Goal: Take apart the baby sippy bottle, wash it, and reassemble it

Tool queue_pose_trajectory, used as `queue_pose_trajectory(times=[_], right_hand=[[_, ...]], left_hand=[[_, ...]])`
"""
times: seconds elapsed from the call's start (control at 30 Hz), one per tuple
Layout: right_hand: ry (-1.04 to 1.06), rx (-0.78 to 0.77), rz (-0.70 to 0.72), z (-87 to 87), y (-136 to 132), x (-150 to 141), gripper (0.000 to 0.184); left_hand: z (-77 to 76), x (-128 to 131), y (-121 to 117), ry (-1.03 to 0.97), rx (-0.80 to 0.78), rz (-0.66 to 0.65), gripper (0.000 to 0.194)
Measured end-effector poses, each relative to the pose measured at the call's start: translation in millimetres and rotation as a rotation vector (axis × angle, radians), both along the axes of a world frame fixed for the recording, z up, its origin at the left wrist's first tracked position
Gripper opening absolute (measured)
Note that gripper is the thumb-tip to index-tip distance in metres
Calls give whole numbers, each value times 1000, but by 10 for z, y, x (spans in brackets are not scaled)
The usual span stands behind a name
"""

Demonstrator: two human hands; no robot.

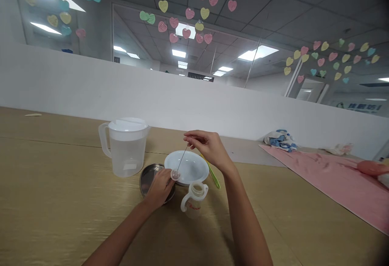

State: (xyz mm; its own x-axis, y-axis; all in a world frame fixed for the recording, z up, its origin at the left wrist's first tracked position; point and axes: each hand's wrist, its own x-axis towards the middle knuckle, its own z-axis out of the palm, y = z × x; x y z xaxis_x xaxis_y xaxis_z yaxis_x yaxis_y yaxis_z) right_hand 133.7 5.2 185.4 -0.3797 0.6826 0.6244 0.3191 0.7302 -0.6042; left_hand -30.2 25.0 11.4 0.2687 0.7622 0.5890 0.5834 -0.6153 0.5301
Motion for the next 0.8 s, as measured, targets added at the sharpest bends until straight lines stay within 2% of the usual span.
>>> queue_pose_trajectory(times=[0.4,0.8], right_hand=[[-55,127,-138,-21,23,20,18],[-171,22,-89,-37,4,-2,17]], left_hand=[[43,10,-21,2,-14,-41,39],[24,3,-5,-14,-8,-44,38]])
